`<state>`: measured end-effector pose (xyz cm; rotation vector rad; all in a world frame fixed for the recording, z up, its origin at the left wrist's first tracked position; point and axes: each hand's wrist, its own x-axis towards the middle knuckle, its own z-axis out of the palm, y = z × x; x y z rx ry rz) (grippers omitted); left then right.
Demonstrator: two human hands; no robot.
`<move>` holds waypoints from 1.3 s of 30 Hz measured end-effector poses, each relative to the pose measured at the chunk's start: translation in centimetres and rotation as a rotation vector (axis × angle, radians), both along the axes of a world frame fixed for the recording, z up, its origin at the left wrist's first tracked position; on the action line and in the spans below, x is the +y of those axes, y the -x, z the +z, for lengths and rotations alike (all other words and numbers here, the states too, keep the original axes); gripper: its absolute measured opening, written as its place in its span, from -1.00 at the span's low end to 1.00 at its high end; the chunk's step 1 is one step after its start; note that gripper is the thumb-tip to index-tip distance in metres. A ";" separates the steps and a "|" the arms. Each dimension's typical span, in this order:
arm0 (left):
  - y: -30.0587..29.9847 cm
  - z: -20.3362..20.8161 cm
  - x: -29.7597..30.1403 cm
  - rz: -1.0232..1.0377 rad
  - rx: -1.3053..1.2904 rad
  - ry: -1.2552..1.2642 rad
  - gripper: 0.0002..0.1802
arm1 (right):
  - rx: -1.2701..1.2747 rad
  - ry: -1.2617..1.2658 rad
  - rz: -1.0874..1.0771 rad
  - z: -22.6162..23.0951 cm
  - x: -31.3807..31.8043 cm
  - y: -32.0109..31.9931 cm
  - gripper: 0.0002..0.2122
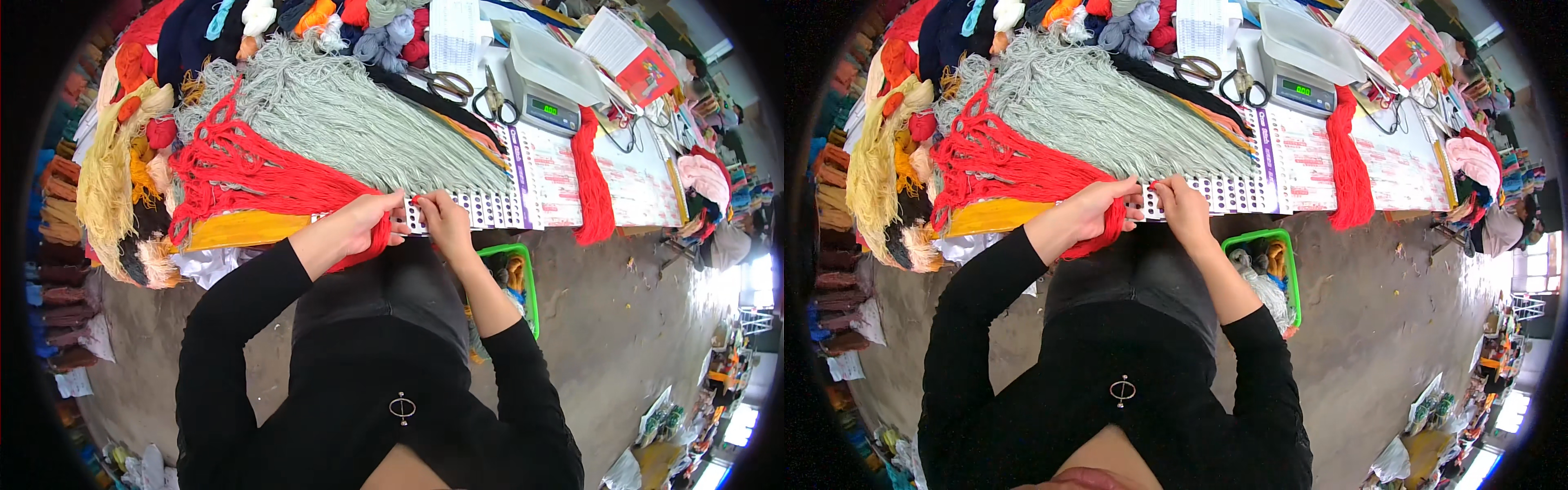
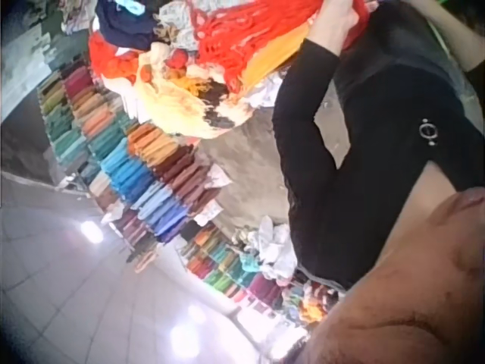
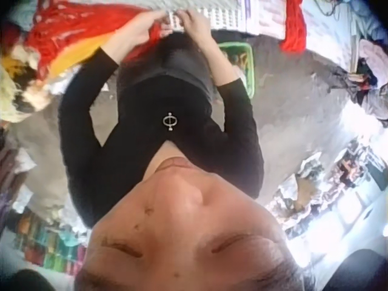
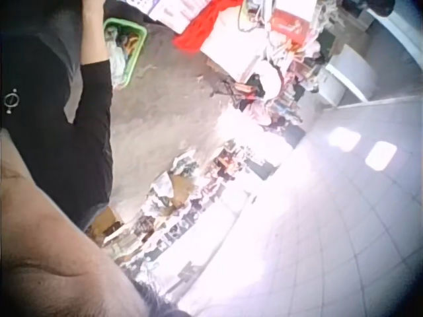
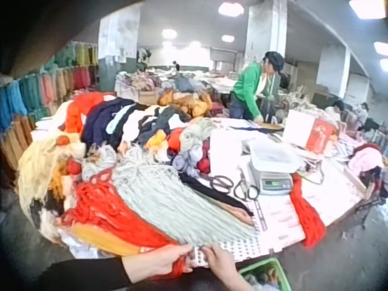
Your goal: The recorder is sorting, weighing, and organizing bundles of red fringe yarn at a factory workbench.
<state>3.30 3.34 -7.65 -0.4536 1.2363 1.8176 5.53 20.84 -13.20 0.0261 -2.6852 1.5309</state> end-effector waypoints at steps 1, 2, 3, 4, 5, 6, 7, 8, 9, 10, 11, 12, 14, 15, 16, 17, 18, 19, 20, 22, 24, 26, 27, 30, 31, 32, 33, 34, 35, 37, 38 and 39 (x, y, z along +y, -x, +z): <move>0.2 -0.3 -0.1 -0.034 0.008 0.009 -0.67 | 0.013 -0.006 -0.001 -0.1 0.0 0.1 -0.83; 0.3 -0.7 0.0 -0.034 0.007 0.009 -0.67 | 0.011 -0.006 -0.001 -0.1 0.0 0.1 -0.83; 0.4 -0.9 0.4 -0.130 0.167 0.144 -0.72 | 0.037 -0.044 0.025 -0.1 0.2 0.1 -0.83; 0.5 -1.1 0.8 -0.226 0.328 0.279 -0.76 | 0.064 -0.081 0.051 -0.1 0.3 0.0 -0.83; 0.5 -1.2 1.0 -0.195 0.378 0.322 -0.79 | 0.062 -0.083 0.052 -0.1 0.4 0.1 -0.83; 0.9 -1.6 1.1 -0.194 0.379 0.320 -0.79 | 0.009 -0.022 0.076 0.1 0.6 0.2 -0.82; 1.3 -2.1 1.1 -0.192 0.375 0.325 -0.81 | -0.045 0.038 0.099 0.2 0.7 0.3 -0.81; 1.7 -2.6 1.2 -0.191 0.372 0.331 -0.82 | -0.044 0.036 0.098 0.3 0.8 0.7 -0.81; 1.7 -2.7 1.2 -0.149 0.377 0.301 -0.87 | -0.163 0.157 0.123 0.8 0.6 1.2 -0.81; 1.8 -2.7 1.2 -0.150 0.375 0.299 -0.87 | -0.282 0.278 0.146 1.3 0.5 1.6 -0.81; 1.9 -2.8 1.3 -0.159 0.392 0.298 -0.87 | -0.365 0.260 0.162 1.9 0.7 2.0 -0.80; 1.9 -2.9 1.3 -0.166 0.409 0.296 -0.86 | -0.368 0.259 0.162 2.2 0.8 2.2 -0.80; 1.6 -3.6 1.2 -0.194 0.476 0.346 -0.84 | -0.429 0.290 0.160 2.3 0.6 2.4 -0.84; 1.6 -3.9 1.2 -0.222 0.546 0.396 -0.82 | -0.405 0.231 0.137 1.9 0.5 2.2 -0.84; 1.3 -2.7 0.9 -0.330 0.684 0.506 -0.79 | -0.278 0.112 0.142 0.8 0.9 2.0 -0.82; 1.1 -4.3 -0.2 -0.230 1.009 0.591 -0.79 | -0.150 -0.006 0.146 -0.3 1.3 1.8 -0.80; 0.6 -4.0 -1.4 -0.123 1.330 0.673 -0.78 | -0.166 -0.054 0.122 0.6 0.7 1.4 -0.79; 0.5 -3.0 -2.5 -0.201 0.841 0.612 -0.78 | -0.169 -0.048 0.119 0.5 0.6 1.4 -0.79; 0.9 -3.4 -2.5 -0.125 0.730 0.507 -0.78 | -0.170 -0.097 0.116 0.3 0.7 1.6 -0.76; 1.0 -3.4 -2.3 -0.043 0.550 0.324 -0.75 | -0.161 -0.150 0.120 0.7 0.8 1.4 -0.74; 1.0 -2.8 -2.1 -0.065 0.535 0.324 -0.75 | -0.173 -0.135 0.112 0.8 0.6 1.2 -0.75; 0.8 -2.0 -1.4 -0.081 0.515 0.413 -0.76 | -0.176 -0.108 0.088 0.8 0.4 1.1 -0.76; 0.8 -2.5 -1.4 -0.078 0.517 0.410 -0.76 | -0.180 -0.114 0.082 1.1 0.0 1.0 -0.76; 1.1 -3.7 -1.5 -0.001 0.564 0.321 -0.78 | -0.142 -0.173 0.065 1.3 -0.4 0.7 -0.76; 1.1 -2.3 -1.4 0.048 0.415 0.216 -0.79 | -0.097 -0.226 0.042 1.5 -0.5 0.4 -0.77; 1.8 -1.2 -2.9 -0.072 0.348 0.050 -0.78 | -0.052 -0.279 0.020 1.5 -0.5 0.2 -0.77; 2.2 0.1 -4.6 -0.047 0.273 -0.188 -0.79 | -0.052 -0.276 0.019 1.6 -0.8 0.1 -0.77; 2.6 1.3 -6.2 -0.021 0.193 -0.425 -0.80 | -0.021 -0.296 0.017 1.5 -1.2 0.0 -0.80; 2.8 2.3 -7.1 0.038 0.244 -0.447 -0.80 | 0.006 -0.323 0.006 1.3 -1.2 -0.1 -0.82; 2.5 4.1 -5.9 0.071 0.317 -0.356 -0.69 | 0.024 -0.211 -0.028 0.8 -0.8 -0.3 -0.81; 2.6 3.6 -5.2 0.001 0.342 -0.356 -0.65 | 0.051 -0.130 -0.042 0.2 -0.5 -0.4 -0.81; 2.7 2.0 -4.4 -0.123 0.352 -0.331 -0.61 | 0.061 -0.028 -0.034 -0.1 -0.2 -0.3 -0.83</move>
